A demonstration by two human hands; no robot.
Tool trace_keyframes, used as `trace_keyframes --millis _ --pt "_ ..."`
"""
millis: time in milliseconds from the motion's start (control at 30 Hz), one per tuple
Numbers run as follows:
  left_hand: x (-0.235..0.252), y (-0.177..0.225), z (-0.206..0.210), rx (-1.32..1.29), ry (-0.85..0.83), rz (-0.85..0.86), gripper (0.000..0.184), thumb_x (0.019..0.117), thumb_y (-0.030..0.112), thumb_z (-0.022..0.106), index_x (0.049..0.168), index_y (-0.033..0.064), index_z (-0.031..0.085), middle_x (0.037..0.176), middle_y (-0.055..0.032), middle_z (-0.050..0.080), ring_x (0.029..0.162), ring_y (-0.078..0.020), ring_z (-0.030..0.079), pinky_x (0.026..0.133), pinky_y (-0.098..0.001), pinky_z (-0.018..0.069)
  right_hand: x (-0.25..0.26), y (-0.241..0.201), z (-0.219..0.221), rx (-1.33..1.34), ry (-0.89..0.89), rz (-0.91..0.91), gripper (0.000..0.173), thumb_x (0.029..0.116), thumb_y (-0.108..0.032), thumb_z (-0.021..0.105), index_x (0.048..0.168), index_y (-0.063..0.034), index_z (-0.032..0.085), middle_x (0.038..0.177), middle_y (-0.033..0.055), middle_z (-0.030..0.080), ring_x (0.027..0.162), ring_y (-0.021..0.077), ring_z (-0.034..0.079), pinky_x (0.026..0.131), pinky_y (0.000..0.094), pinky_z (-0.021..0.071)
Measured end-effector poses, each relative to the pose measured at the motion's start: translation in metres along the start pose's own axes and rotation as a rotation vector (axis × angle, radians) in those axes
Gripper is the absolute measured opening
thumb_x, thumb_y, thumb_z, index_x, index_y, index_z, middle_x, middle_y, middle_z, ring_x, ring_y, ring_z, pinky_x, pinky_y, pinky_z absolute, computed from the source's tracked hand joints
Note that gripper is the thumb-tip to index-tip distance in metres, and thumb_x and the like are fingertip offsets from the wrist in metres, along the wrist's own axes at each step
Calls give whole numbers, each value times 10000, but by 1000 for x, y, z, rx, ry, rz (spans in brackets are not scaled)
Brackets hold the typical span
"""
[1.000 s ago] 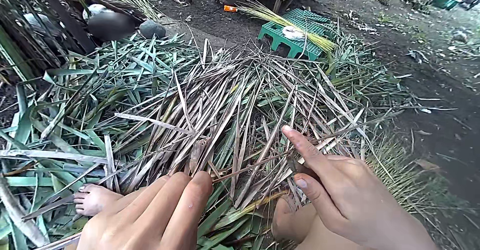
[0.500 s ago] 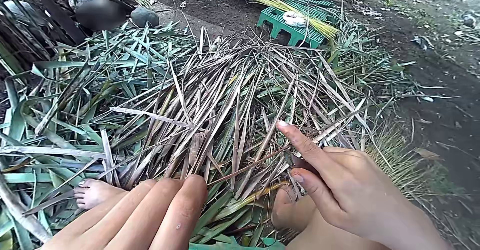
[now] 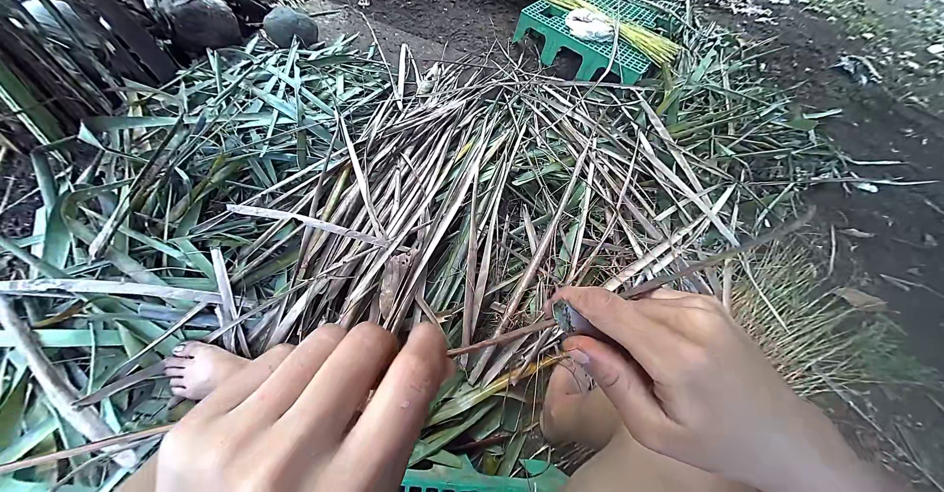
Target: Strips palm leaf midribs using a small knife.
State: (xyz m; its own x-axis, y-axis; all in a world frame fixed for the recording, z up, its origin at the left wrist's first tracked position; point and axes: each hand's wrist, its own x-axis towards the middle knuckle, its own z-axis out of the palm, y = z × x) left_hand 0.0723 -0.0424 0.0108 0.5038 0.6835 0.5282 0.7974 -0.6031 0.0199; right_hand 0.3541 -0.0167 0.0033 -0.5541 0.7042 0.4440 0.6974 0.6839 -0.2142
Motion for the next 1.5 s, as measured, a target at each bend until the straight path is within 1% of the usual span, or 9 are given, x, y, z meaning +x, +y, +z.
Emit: trace_keyframes --millis 67,233,333,400,500,733,1267,1400,1500 --pt "2 3 3 -30 -2 7 222 1091 239 475 1171 108 635 791 -128 615 614 -282 556 529 -403 384 1 -1 3 -29 17 5 443 1103 -387 335 981 -92 642 553 -25 458 470 99 455 442 268 326" --pt "16 25 14 -143 -27 6 222 1077 187 501 1078 71 690 820 -108 683 662 -258 638 515 -365 436 3 -14 9 -4 12 -5 430 1101 -366 338 980 -91 645 542 -21 463 452 117 465 423 283 328" --pt "19 27 26 -275 -26 -43 255 1057 171 473 976 75 695 715 -57 630 568 -187 588 456 -312 402 3 -17 8 137 -98 13 457 1095 -384 340 1231 -86 659 581 -27 494 464 115 465 421 289 359" --pt "19 25 29 -329 -15 -89 272 1051 200 469 946 95 696 682 -23 603 542 -144 547 455 -286 379 3 -17 3 209 -193 37 508 1087 -399 348 1419 -91 579 574 -32 483 453 125 438 416 308 353" --pt "19 24 29 -303 25 -83 262 1035 193 477 923 99 695 660 -15 582 528 -131 518 452 -277 352 3 -13 0 184 -225 45 555 1080 -422 342 1491 -88 505 530 -53 406 414 118 384 388 304 311" --pt "18 26 23 -111 95 38 232 1031 135 486 928 68 683 670 -59 601 562 -210 568 460 -323 365 2 -9 -5 245 -276 22 552 1084 -439 331 1454 -83 533 540 -55 401 425 101 387 400 286 324" --pt "14 22 19 -123 113 78 234 1046 133 477 941 63 674 660 -64 582 552 -211 528 479 -326 346 2 -3 -7 317 -273 -28 493 1090 -415 346 1419 -128 576 573 -52 415 443 70 387 404 250 312" --pt "0 7 -3 -181 45 -41 240 1079 207 454 1054 68 648 735 -95 620 617 -206 576 532 -342 416 -3 34 -12 310 -179 210 440 1086 -440 347 1362 -240 625 600 -128 454 472 -48 386 426 172 344" --pt "-7 -9 -12 -184 12 -112 282 1085 232 449 1067 54 668 743 -117 642 610 -192 566 537 -336 393 -5 47 -26 416 -170 293 466 1077 -489 367 1443 -278 564 642 -162 436 503 -102 368 454 109 336"
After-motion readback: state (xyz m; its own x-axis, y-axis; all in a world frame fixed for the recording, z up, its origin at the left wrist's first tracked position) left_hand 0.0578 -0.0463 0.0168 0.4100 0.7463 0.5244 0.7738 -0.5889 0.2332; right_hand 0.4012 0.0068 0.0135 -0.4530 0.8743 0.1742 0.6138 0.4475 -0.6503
